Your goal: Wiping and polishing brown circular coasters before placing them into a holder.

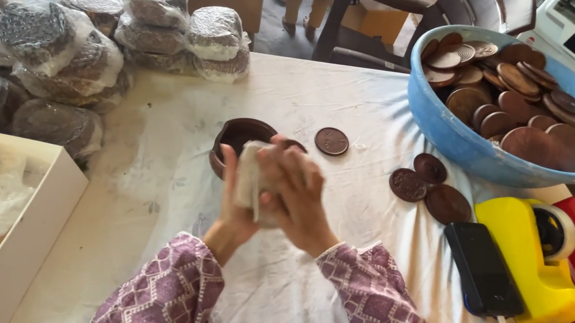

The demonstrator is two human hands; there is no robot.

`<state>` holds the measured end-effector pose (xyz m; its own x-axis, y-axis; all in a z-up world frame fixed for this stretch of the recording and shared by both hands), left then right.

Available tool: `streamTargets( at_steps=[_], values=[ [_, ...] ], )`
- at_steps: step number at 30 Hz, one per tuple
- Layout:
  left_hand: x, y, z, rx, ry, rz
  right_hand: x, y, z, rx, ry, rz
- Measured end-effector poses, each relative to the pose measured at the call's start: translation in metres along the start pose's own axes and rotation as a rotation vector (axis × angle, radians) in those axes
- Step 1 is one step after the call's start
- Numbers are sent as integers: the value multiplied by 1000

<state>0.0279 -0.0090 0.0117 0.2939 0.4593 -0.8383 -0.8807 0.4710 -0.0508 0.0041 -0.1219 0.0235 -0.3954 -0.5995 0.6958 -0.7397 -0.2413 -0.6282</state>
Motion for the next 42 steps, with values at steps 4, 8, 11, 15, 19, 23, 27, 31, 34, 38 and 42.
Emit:
streamTargets(
  at_steps=[4,8,11,15,19,23,27,31,34,38,42],
  values=[
    [49,-9,-2,-69,204,-293,-11,0,-17,150,108,-99],
    [77,-25,-58,-155,-276,-170,-21,5,27,83,-133,17],
    [13,-4,-52,-403,-1068,-149,-26,15,69,-229,-957,96],
    [-21,7,-38,-838,-1903,-159,-19,12,63,-617,-1993,-84],
    [-13,3,-23,-895,-2074,-30,-24,12,60,-849,-1949,-34],
    [-17,3,-1,-960,-1802,47,-17,8,65,-673,-1508,-2],
    [17,-21,4,-573,-661,-5,-7,6,76,-762,-1458,120],
    [35,-27,-15,-118,-235,48,-4,4,72,-580,-1192,3],
    [14,-21,-2,-137,-122,22,9,3,62,-705,-509,36],
    [27,-18,-7,-9,74,57,-4,1,22,-188,38,28],
    [9,-9,-17,140,12,110,-9,-3,11,-11,-149,-58]
  ],
)
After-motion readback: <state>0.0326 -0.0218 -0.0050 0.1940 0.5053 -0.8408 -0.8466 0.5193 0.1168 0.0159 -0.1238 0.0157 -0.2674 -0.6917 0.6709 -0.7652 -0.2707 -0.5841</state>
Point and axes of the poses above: each hand's wrist, its own y-axis away from the middle knuckle, its own x-axis out of the back of the hand, z = x × y, the point moved 4 cm from there along -y, towards the middle knuckle, and after that the axes turned 3 degrees about z, right-handed, at the moved point
